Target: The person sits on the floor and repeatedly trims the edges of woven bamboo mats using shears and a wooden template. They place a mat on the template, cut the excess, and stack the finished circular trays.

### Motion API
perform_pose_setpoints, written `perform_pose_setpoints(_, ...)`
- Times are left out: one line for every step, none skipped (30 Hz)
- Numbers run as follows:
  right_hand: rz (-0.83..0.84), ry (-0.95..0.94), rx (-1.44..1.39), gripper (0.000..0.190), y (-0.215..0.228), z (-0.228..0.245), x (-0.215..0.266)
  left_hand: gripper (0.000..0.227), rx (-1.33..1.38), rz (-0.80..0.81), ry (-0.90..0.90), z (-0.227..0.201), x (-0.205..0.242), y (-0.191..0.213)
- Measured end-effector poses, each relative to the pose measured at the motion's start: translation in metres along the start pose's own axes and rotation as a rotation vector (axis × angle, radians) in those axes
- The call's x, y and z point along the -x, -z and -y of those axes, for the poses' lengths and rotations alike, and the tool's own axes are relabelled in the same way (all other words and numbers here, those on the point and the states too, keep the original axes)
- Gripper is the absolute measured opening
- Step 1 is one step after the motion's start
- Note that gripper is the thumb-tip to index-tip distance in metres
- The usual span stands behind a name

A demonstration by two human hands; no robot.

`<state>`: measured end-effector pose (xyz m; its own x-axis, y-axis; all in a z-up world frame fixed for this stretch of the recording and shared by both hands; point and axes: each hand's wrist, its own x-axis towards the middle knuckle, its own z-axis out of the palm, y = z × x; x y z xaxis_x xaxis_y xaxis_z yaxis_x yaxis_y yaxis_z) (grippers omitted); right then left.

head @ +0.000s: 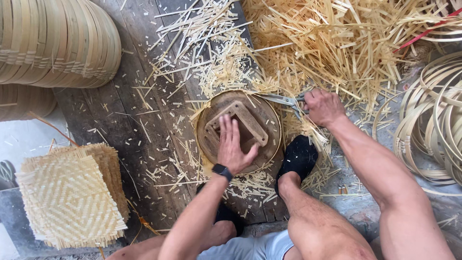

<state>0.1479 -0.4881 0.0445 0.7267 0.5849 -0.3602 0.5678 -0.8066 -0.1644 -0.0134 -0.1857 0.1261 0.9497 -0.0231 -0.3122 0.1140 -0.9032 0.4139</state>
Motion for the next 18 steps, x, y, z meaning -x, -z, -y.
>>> perform_pose_setpoints(0.013,-0.02,0.009,0.03,0.002,0.002,0.002,0.115,0.152,-0.069,0.159,-0.014,-0.009,-0.011)
perform_pose_setpoints(0.027,-0.04,0.018,0.032,0.003,0.008,-0.001,0.12,0.304,-0.137,0.318,-0.027,-0.016,-0.021)
perform_pose_setpoints(-0.126,-0.018,0.125,0.031,0.005,0.016,-0.009,0.12,0.293,-0.228,0.328,-0.039,-0.021,-0.03)
perform_pose_setpoints(-0.279,0.004,0.232,0.03,0.005,0.028,-0.02,0.12,0.282,-0.319,0.337,-0.049,-0.025,-0.039)
perform_pose_setpoints(-0.436,0.024,0.337,0.03,0.006,0.037,-0.032,0.12,0.268,-0.412,0.345,-0.055,-0.028,-0.044)
perform_pose_setpoints(-0.343,0.026,0.295,0.031,0.005,0.043,-0.04,0.12,0.268,-0.411,0.323,-0.057,-0.03,-0.048)
perform_pose_setpoints(-0.25,0.031,0.251,0.033,0.003,0.047,-0.045,0.12,0.265,-0.409,0.306,-0.057,-0.028,-0.049)
perform_pose_setpoints(-0.156,0.035,0.207,0.035,0.001,0.046,-0.046,0.121,0.263,-0.408,0.288,-0.055,-0.025,-0.049)
perform_pose_setpoints(-0.1,0.013,0.12,0.031,-0.001,0.043,-0.045,0.12,0.26,-0.399,0.244,-0.049,-0.022,-0.047)
perform_pose_setpoints(-0.044,-0.007,0.032,0.028,-0.003,0.036,-0.039,0.12,0.257,-0.389,0.199,-0.043,-0.019,-0.045)
perform_pose_setpoints(0.018,-0.022,-0.054,0.027,-0.006,0.026,-0.027,0.12,0.257,-0.379,0.161,-0.041,-0.016,-0.044)
perform_pose_setpoints(0.018,-0.029,-0.061,0.025,-0.008,0.015,-0.016,0.12,0.246,-0.354,0.114,-0.037,-0.014,-0.042)
perform_pose_setpoints(0.02,-0.037,-0.069,0.023,-0.012,0.008,-0.004,0.12,0.233,-0.325,0.067,-0.034,-0.011,-0.042)
perform_pose_setpoints(0.023,-0.045,-0.078,0.023,-0.015,0.006,0.005,0.119,0.221,-0.297,0.021,-0.032,-0.008,-0.041)
perform_pose_setpoints(-0.04,-0.053,-0.051,0.026,-0.015,0.007,0.007,0.12,0.218,-0.298,0.023,-0.031,-0.009,-0.041)
perform_pose_setpoints(-0.103,-0.061,-0.024,0.029,-0.015,0.009,0.007,0.12,0.216,-0.298,0.025,-0.032,-0.01,-0.042)
perform_pose_setpoints(-0.166,-0.071,-0.002,0.033,-0.015,0.016,0.003,0.12,0.21,-0.296,0.025,-0.032,-0.011,-0.042)
perform_pose_setpoints(-0.248,-0.046,0.018,0.042,-0.014,0.024,-0.004,0.12,0.212,-0.289,0.028,-0.033,-0.012,-0.042)
